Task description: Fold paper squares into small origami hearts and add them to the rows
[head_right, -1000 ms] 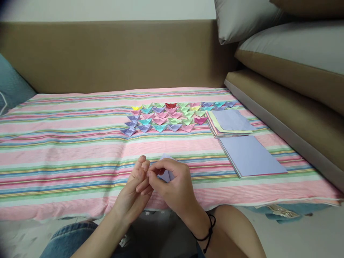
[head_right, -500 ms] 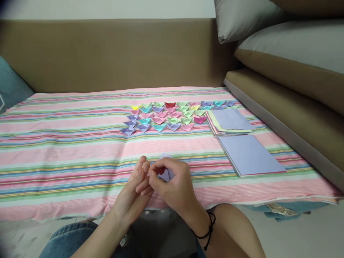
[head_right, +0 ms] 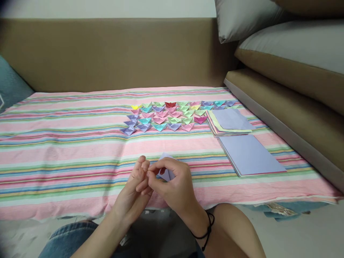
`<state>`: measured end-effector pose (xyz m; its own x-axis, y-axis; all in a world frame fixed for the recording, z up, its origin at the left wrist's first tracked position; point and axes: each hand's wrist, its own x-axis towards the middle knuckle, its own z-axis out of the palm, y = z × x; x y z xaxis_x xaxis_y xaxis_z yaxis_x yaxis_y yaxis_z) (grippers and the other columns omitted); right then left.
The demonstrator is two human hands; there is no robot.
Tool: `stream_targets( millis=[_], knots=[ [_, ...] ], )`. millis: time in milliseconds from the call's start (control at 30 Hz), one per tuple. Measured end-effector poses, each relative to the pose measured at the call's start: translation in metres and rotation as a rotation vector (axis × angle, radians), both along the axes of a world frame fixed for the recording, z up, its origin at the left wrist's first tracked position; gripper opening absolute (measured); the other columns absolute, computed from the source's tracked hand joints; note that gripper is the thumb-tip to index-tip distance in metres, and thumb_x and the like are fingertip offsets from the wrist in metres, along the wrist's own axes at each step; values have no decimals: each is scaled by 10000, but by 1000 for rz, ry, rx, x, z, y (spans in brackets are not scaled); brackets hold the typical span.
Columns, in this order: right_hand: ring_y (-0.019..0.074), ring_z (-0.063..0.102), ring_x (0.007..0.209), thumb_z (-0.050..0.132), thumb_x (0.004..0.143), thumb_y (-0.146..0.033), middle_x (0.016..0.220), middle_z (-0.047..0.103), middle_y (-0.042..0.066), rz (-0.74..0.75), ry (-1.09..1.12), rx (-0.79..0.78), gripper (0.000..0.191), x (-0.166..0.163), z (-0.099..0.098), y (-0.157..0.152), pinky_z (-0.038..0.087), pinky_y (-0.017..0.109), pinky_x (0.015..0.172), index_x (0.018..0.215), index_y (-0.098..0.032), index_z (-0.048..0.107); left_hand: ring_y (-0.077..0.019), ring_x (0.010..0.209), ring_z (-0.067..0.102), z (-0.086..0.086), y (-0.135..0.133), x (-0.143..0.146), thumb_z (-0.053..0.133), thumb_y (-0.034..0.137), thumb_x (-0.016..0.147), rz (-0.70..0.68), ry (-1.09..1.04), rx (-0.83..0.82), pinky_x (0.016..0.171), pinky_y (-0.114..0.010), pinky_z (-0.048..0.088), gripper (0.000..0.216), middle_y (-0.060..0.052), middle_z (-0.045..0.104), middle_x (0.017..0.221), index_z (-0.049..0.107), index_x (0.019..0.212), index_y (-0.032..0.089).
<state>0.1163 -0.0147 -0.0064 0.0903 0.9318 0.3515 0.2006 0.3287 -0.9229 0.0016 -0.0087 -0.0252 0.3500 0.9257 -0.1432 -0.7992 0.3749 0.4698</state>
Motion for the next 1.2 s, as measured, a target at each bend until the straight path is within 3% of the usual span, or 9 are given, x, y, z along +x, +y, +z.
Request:
stream_targets(
  millis=[233, 533, 933, 1200],
  knots=[
    [106, 489, 560, 597, 645, -57, 560, 571, -33, -58, -39, 10, 125, -1, -2, -1, 409, 235, 554, 598, -172, 611, 29, 397, 369, -1, -1, 5, 698, 168, 737, 53, 45, 10, 417, -103, 373, 233, 86, 493, 725, 538, 903, 198],
    [99, 488, 539, 574, 624, -45, 551, 560, -35, -75, -70, 10, 126, -1, -2, -1, 406, 224, 535, 584, -163, 594, 36, 384, 368, -2, -2, 3, 671, 153, 763, 5, 4, -31, 400, -98, 361, 204, 87, 496, 723, 548, 919, 200],
    [105, 525, 559, 599, 691, -80, 591, 600, -21, 21, -52, 88, 98, 2, 1, 1, 436, 230, 562, 650, -166, 622, 42, 383, 383, 2, -2, 1, 682, 149, 751, 1, -40, -30, 388, -87, 365, 210, 85, 499, 737, 546, 908, 185],
    [100, 522, 554, 592, 682, -65, 593, 602, -28, 2, -101, 106, 111, 2, 1, 1, 430, 222, 551, 652, -169, 614, 44, 380, 373, 0, -1, 1, 676, 145, 755, -2, -38, -21, 388, -87, 363, 217, 82, 500, 745, 549, 925, 186]
  ],
)
